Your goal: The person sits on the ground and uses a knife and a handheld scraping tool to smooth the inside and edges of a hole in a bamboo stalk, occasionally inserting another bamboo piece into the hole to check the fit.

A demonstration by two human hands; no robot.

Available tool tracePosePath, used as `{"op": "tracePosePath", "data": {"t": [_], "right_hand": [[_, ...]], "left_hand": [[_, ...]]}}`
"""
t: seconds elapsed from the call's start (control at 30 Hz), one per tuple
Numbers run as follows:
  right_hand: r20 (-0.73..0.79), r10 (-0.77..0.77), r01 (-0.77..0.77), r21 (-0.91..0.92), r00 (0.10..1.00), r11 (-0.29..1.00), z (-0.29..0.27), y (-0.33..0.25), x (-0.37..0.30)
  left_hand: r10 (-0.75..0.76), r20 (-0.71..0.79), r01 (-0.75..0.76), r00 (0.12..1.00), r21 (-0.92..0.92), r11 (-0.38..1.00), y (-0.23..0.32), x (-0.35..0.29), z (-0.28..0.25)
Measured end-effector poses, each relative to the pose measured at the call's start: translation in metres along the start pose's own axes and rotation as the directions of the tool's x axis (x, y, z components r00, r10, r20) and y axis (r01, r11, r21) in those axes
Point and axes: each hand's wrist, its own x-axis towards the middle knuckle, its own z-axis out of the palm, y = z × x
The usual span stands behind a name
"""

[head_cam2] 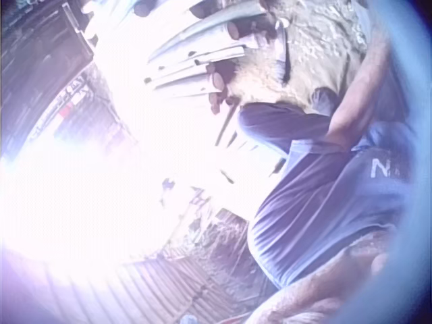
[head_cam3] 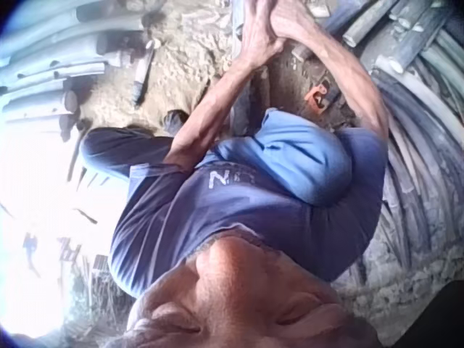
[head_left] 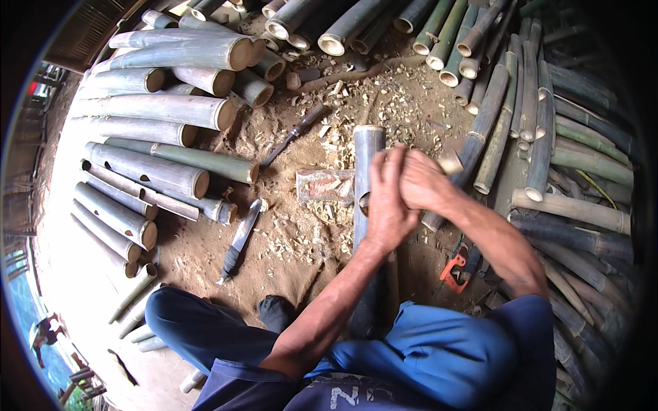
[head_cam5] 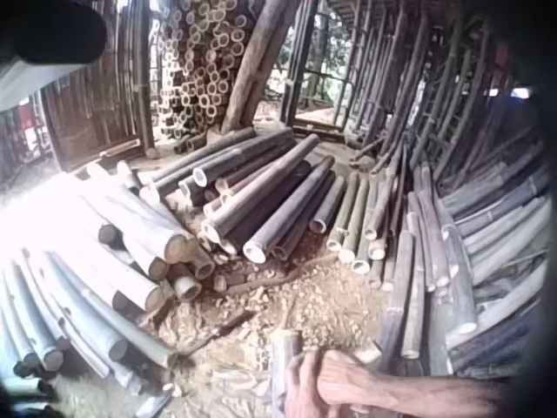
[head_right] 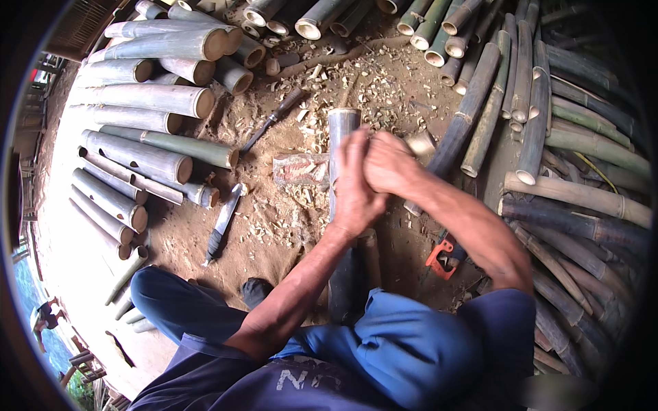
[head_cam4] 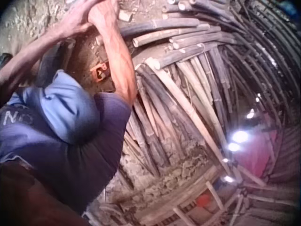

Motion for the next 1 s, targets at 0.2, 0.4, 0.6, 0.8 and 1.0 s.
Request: {"op": "tracePosePath", "data": {"t": [0.2,0.4,0.6,0.8,1.0], "right_hand": [[0.492,0.062,-0.409,0.641,0.869,0.65,0.011,0.004,-0.071],[0.654,0.249,-0.7,0.672,0.715,0.244,0.025,-0.082,-0.058],[0.634,0.264,-0.687,0.665,0.727,0.294,0.011,-0.095,-0.038],[0.737,0.253,-0.777,0.615,0.627,0.133,-0.009,-0.059,-0.055],[0.874,0.32,-0.535,0.478,0.365,-0.697,0.023,-0.117,-0.029]], "left_hand": [[-0.21,0.508,0.045,0.835,0.317,0.947,0.038,-0.008,0.015],[-0.224,0.794,0.022,0.565,0.257,0.966,0.027,-0.011,-0.012],[-0.38,0.863,-0.131,0.333,0.441,0.888,0.017,-0.002,-0.026],[-0.23,0.644,0.088,0.729,0.244,0.966,0.028,-0.019,-0.016],[-0.087,0.891,-0.077,0.446,0.135,0.988,0.006,-0.003,-0.045]]}}
